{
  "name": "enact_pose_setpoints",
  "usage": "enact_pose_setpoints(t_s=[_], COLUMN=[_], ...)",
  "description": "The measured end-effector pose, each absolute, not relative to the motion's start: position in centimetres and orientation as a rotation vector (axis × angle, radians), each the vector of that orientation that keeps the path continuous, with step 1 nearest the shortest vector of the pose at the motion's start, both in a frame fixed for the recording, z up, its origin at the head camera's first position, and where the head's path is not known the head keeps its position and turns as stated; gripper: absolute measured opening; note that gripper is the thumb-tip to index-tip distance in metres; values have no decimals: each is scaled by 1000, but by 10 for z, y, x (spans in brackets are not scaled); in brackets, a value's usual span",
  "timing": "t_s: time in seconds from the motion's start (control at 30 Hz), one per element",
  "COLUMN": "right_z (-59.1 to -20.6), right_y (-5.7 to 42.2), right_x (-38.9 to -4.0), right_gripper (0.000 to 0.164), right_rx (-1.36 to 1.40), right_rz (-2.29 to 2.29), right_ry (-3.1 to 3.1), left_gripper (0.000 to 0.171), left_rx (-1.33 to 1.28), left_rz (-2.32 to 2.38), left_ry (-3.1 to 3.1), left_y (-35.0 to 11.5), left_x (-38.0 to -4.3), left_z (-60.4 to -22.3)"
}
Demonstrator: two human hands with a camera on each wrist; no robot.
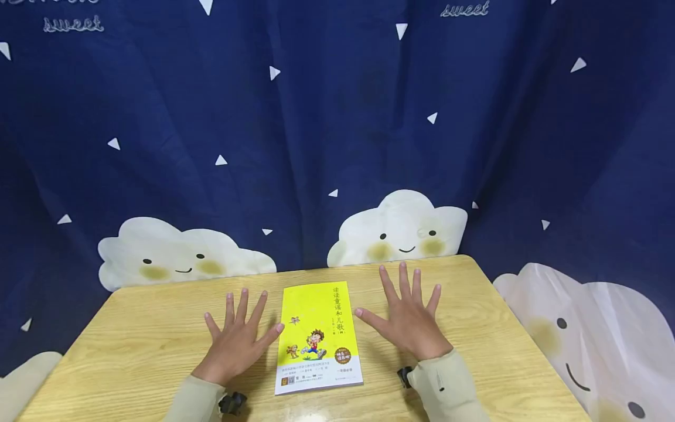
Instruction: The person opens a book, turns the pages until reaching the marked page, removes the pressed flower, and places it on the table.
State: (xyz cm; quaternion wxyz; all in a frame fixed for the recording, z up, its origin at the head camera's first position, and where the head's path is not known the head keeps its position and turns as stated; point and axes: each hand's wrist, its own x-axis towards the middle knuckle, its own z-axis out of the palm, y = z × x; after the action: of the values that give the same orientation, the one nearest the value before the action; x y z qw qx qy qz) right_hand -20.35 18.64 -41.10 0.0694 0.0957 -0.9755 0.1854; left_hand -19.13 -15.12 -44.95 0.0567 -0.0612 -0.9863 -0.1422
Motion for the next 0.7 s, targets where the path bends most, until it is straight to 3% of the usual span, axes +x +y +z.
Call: enact_pose_setpoints(t_s=[0.7], right_z=[-421], right_y=[182], right_x=[-210], right_gripper=[101], right_rx=[308], right_rz=[611], right_ry=[-2975], left_gripper=[92], left_rx=[-279], left_rz=[-439], left_ry=[-2973], left_y=[-132], left_x=[-187], left_z=[-454])
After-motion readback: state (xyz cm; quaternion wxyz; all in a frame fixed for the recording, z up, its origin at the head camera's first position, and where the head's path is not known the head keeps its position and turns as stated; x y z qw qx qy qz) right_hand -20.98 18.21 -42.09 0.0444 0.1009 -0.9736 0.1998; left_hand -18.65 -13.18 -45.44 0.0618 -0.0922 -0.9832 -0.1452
